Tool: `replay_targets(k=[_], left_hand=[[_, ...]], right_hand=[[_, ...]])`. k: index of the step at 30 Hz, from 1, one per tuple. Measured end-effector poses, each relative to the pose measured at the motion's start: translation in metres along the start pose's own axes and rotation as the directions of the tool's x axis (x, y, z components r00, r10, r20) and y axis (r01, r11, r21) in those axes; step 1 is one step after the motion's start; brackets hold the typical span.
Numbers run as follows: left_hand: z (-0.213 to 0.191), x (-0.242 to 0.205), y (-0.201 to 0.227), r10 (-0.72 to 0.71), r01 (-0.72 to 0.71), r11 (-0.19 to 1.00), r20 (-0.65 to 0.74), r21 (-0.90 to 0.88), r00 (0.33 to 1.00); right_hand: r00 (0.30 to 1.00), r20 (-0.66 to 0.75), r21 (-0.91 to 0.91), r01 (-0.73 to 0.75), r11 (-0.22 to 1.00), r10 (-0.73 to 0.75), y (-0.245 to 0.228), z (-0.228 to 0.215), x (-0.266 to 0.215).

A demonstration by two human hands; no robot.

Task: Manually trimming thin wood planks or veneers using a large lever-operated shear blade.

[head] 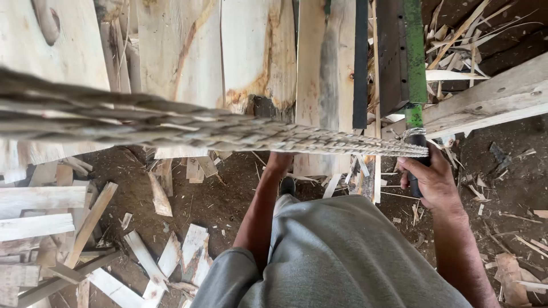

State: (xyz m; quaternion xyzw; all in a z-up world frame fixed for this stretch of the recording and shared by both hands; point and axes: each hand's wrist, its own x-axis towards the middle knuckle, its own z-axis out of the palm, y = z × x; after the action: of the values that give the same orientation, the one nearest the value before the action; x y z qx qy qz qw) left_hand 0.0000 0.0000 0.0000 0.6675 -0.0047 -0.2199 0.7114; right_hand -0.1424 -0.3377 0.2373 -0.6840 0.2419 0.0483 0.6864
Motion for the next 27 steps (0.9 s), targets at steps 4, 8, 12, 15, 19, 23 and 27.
replay_targets(k=[4, 8, 12, 15, 19, 23, 27], left_hand=[[0.03, 0.015, 0.002, 0.031, -0.029, 0.994, -0.017, 0.107, 0.999], [0.07, 0.06, 0.02, 0.09, -0.078, 0.966, -0.036, 0.247, 0.995], [0.107, 0.107, 0.033, 0.139, -0.106, 0.919, -0.062, 0.379, 0.988], [0.128, 0.148, 0.02, 0.172, -0.116, 0.876, -0.078, 0.468, 0.982], [0.141, 0.155, 0.069, -0.02, 0.045, 0.723, -0.045, 0.689, 0.999], [0.151, 0.182, 0.049, -0.061, 0.031, 0.607, 0.007, 0.794, 0.998], [0.16, 0.195, 0.042, -0.038, 0.007, 0.572, 0.018, 0.82, 0.999]], right_hand=[[0.999, -0.023, -0.038, -0.036, 0.999, 0.035, -0.011, 0.005, -0.003], [0.996, -0.02, -0.162, -0.085, 0.983, 0.083, -0.025, 0.006, -0.003], [0.992, -0.056, -0.363, -0.123, 0.924, 0.11, -0.06, 0.017, -0.017], [0.982, -0.087, -0.437, -0.187, 0.88, 0.166, -0.057, 0.013, -0.012], [0.99, -0.066, -0.411, -0.143, 0.9, 0.126, -0.038, 0.012, -0.008], [0.987, -0.108, -0.428, -0.157, 0.89, 0.122, -0.015, 0.012, 0.003], [0.974, -0.168, -0.501, -0.216, 0.838, 0.15, 0.007, 0.016, 0.007]])
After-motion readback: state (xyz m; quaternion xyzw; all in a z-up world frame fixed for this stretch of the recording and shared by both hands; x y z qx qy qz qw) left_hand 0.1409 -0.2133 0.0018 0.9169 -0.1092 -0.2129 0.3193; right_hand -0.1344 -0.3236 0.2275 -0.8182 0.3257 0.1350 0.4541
